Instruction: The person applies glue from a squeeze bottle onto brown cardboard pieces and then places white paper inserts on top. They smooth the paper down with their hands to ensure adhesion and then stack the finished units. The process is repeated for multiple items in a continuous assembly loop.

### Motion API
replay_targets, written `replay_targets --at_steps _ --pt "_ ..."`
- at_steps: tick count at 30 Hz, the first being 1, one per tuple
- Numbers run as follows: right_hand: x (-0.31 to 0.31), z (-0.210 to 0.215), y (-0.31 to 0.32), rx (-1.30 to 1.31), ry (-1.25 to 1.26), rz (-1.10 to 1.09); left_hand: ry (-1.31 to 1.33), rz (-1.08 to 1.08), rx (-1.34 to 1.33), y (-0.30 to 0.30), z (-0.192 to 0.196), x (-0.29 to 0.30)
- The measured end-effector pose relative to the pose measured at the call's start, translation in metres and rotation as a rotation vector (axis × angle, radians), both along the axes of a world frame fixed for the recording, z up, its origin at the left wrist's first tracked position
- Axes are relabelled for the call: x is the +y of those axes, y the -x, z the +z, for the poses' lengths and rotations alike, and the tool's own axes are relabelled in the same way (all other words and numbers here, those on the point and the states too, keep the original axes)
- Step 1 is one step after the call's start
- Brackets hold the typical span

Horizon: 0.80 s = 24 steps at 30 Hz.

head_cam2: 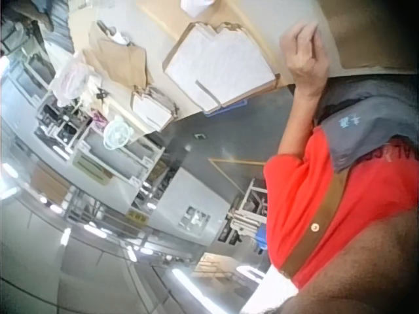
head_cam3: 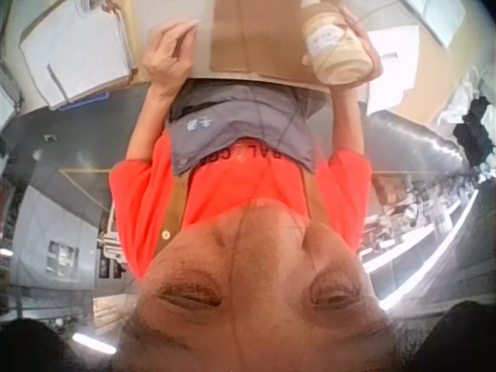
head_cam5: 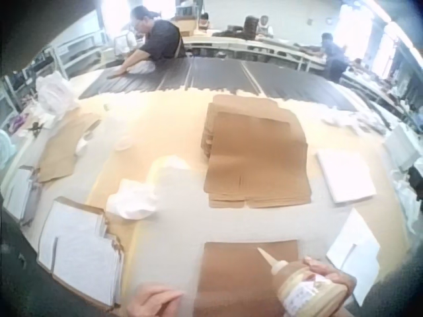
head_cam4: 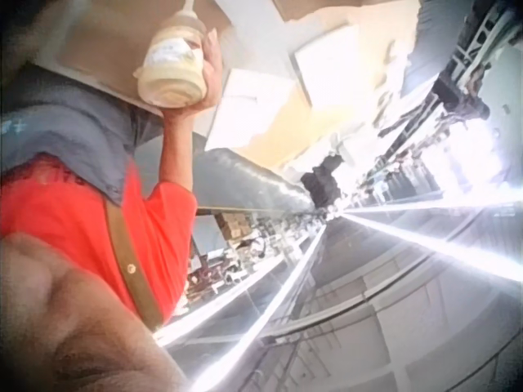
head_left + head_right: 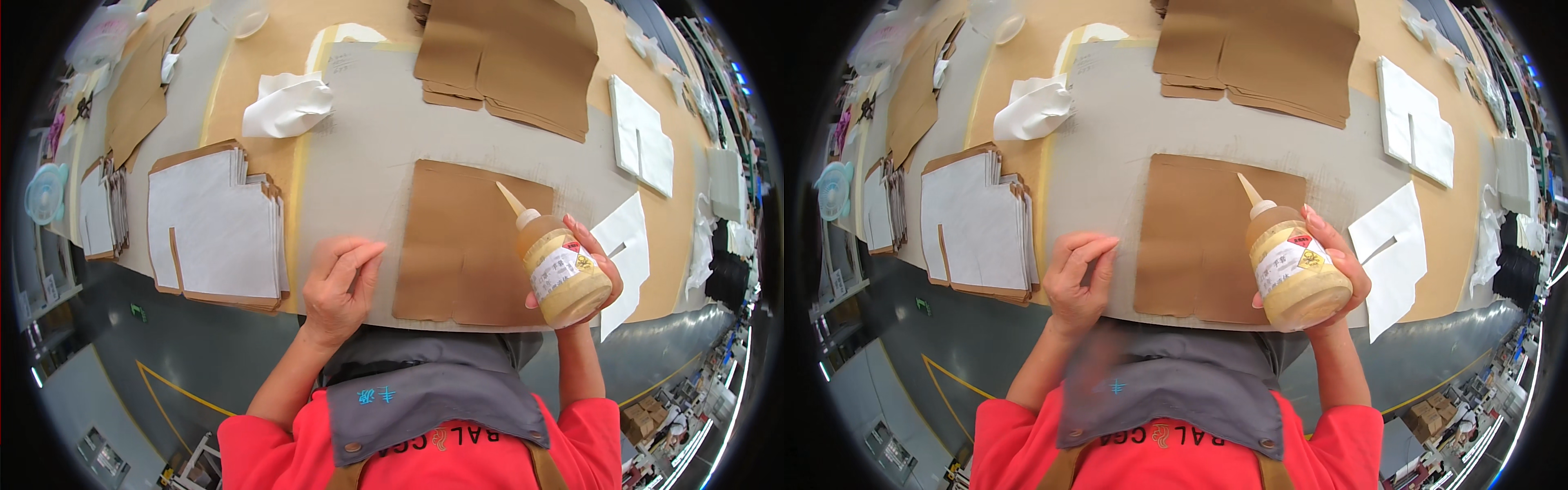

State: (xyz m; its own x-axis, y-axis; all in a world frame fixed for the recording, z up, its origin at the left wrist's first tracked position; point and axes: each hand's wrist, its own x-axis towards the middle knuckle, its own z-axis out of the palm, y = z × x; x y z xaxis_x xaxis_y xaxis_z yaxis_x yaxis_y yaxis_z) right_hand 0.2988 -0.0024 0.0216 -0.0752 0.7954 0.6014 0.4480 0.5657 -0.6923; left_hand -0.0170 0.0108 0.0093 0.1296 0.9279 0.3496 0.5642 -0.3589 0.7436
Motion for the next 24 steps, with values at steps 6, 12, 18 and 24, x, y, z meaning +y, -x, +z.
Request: replay_targets --at_steps 6,12,18,24 --pt "-0.015 -0.002 -0.021 -0.104 0.038 -0.121 0.012 0.012 0.025 -0.001 0.002 0.0" --pt "-0.024 -0.001 -0.034 -0.101 0.016 -0.256 0.02 0.021 0.05 -0.001 0.001 -0.002" --pt "-0.029 -0.001 -0.038 0.09 0.077 -0.432 -0.006 0.033 0.055 -0.004 0.001 -0.001" --pt "-0.028 0.006 -0.038 0.307 0.149 -0.486 -0.014 0.03 0.072 -0.002 0.001 -0.002"
